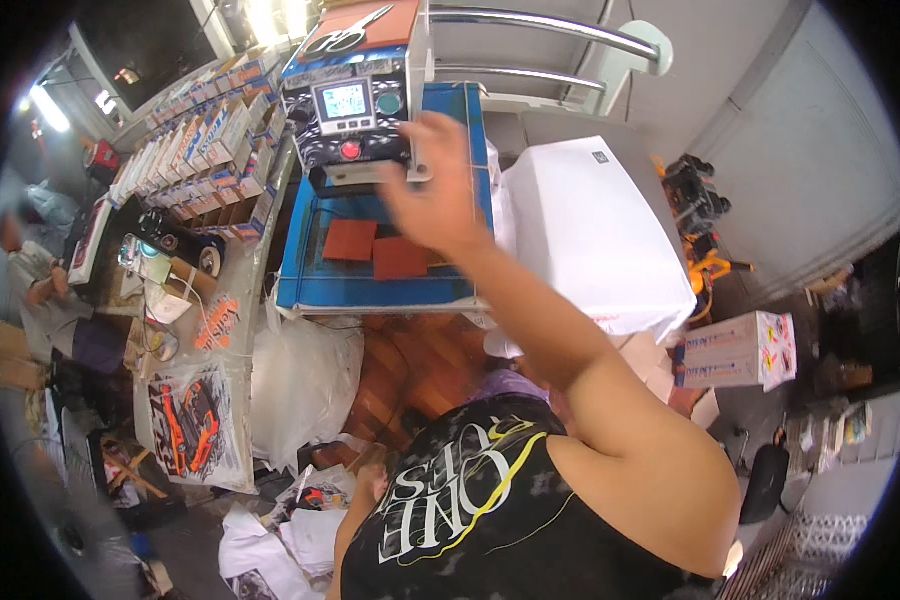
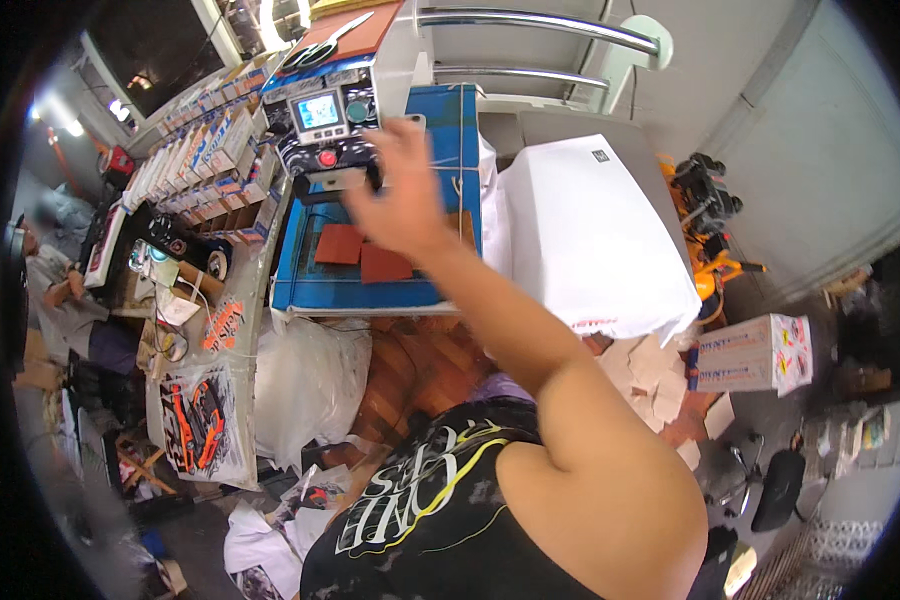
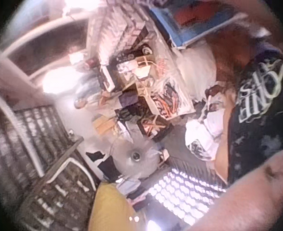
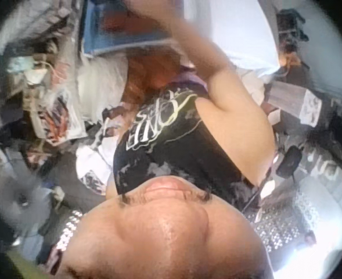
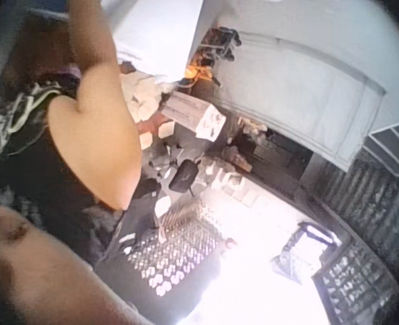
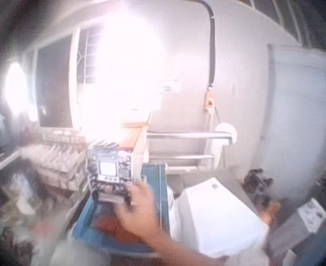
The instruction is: The person aligns a white t-shirt on a heat press, places a transfer sheet with a car graphic onto the shirt, and operates the press. They then remove the finished shirt and prepare the next one by aligning it on the press.
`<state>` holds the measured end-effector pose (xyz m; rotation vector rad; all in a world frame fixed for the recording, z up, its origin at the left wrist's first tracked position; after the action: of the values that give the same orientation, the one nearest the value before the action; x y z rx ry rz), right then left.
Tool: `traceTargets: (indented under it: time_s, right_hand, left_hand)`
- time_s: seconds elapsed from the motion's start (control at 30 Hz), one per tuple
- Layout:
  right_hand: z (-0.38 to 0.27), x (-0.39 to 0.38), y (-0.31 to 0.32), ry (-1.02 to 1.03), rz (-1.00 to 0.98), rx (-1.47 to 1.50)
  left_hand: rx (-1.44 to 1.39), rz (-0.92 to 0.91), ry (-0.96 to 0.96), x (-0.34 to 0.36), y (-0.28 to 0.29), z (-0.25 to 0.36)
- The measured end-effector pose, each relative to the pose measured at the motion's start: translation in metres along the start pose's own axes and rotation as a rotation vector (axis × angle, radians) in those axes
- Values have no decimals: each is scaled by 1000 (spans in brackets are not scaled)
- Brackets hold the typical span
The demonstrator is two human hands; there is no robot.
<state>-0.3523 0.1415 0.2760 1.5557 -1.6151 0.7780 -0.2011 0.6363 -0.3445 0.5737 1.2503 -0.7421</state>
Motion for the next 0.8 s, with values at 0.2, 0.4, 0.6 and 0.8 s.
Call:
traceTargets:
  time_s: [0.2,0.4,0.6,0.8]
  right_hand:
    - [335,22,228,-509,-465,-734]
    - [558,37,375,-789,-235,-1428]
    - [742,23,353,-851,-908,-1177]
    - [595,37,314,-962,-548,-177]
  left_hand:
    - [-70,-26,-252,-21,-31,-48]
    - [1143,271,-581,-109,-201,-28]
    - [557,437,-625,-223,-320,3]
    - [645,491,-743,-253,-371,7]
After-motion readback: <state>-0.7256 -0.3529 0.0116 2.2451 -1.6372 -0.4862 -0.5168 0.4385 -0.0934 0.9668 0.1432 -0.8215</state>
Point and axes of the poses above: each hand's wrist, its own x-axis towards the middle knuckle, its own y-axis out of the back of the hand, z = x × y, the point moved 8 cm from there along x, towards the middle knuckle, and after that the axes turned 5 degrees about z, right-handed, at the moved point
